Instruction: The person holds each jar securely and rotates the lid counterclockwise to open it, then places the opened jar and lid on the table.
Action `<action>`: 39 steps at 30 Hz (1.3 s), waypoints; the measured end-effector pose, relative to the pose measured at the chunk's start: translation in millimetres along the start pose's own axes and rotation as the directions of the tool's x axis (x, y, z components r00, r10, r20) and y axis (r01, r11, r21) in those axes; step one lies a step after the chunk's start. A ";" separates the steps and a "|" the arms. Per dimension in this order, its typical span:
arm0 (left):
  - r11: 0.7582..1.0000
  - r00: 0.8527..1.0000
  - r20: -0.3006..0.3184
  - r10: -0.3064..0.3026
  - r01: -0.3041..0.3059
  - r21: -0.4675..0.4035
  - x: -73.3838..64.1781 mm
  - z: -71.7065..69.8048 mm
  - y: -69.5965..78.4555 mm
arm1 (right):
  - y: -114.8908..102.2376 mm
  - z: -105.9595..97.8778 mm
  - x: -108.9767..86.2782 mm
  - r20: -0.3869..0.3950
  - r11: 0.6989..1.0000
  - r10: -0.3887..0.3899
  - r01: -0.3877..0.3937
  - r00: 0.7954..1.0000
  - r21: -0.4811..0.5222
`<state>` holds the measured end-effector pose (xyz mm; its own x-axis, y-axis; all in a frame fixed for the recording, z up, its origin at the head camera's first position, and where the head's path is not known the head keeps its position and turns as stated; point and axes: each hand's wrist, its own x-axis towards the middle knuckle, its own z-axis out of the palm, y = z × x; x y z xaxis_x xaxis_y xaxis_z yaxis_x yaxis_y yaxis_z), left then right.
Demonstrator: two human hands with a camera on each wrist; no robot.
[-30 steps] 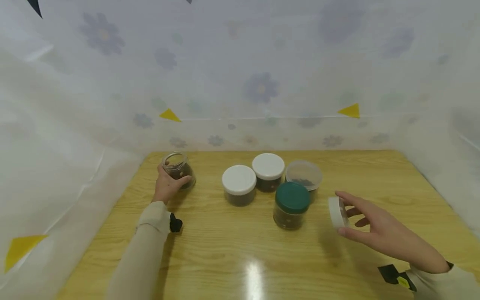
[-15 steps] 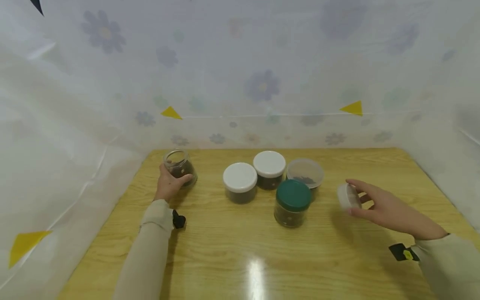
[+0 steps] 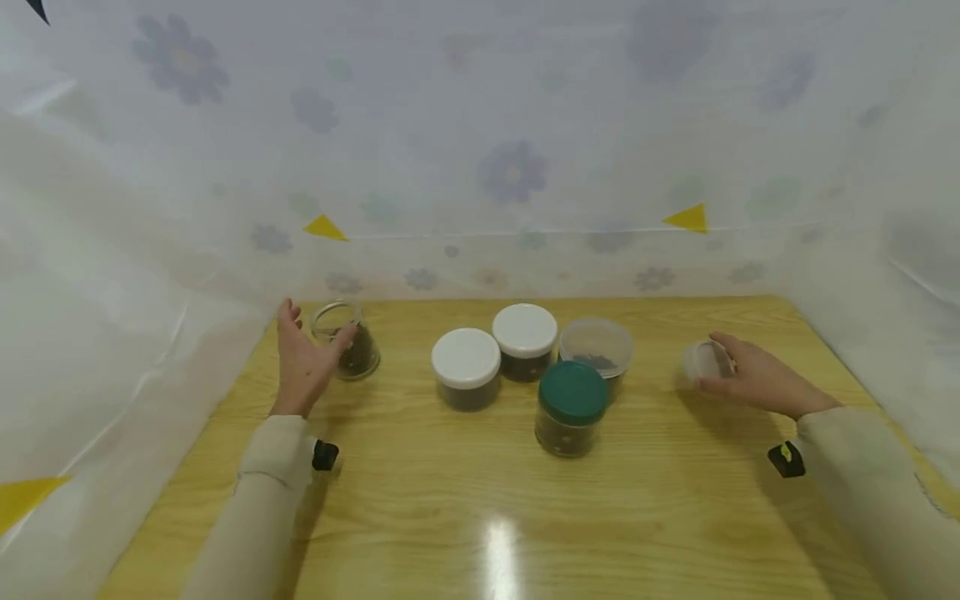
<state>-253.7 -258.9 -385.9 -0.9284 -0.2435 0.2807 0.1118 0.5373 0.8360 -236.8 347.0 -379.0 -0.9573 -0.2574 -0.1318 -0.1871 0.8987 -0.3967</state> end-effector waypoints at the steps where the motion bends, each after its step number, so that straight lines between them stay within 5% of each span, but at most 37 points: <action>1: 0.999 0.997 -0.064 0.037 -0.039 -0.018 -2.5 0.9 6.5 | 3.0 -0.9 2.3 -0.010 1.000 0.008 -0.009 1.000 -0.005; 3: 0.991 0.980 -0.151 0.128 -0.133 -0.023 -7.6 3.5 19.7 | 8.6 -1.0 7.0 -0.037 1.000 0.021 -0.021 0.999 -0.007; 6: 0.964 0.953 -0.150 0.265 -0.263 0.030 -15.5 10.2 38.0 | 14.8 3.3 15.3 -0.088 0.999 0.010 -0.014 0.996 -0.045; 10: 0.922 0.930 0.035 0.366 -0.367 0.126 -25.4 19.9 56.1 | 15.9 11.3 28.2 -0.112 0.995 0.021 -0.032 0.993 -0.096; 14: 0.899 0.907 0.233 0.350 -0.395 0.189 -35.9 26.6 65.1 | 13.5 16.8 43.3 -0.094 0.993 0.065 -0.074 0.993 -0.097; 18: 0.883 0.880 0.330 0.341 -0.421 0.209 -45.3 32.5 69.2 | 13.3 20.9 54.6 -0.081 0.992 0.093 -0.099 0.992 -0.083; 21: 0.868 0.863 0.329 0.385 -0.459 0.189 -51.7 36.0 69.7 | 15.3 23.0 58.1 -0.073 0.990 0.107 -0.112 0.992 -0.082; 27: 0.840 0.837 0.229 0.496 -0.530 0.115 -60.4 37.5 66.9 | 25.7 25.4 57.5 -0.060 0.986 0.137 -0.142 0.989 -0.090; 39: 0.841 0.833 0.274 0.481 -0.526 0.125 -67.8 42.4 67.0 | 22.5 17.6 49.2 -0.036 0.991 0.107 -0.109 0.994 -0.081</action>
<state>-198.3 -172.2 -368.9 -0.8166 0.2763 0.5067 0.5384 0.6812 0.4961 -284.2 348.3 -410.4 -0.9791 -0.1471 -0.1407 -0.0986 0.9474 -0.3046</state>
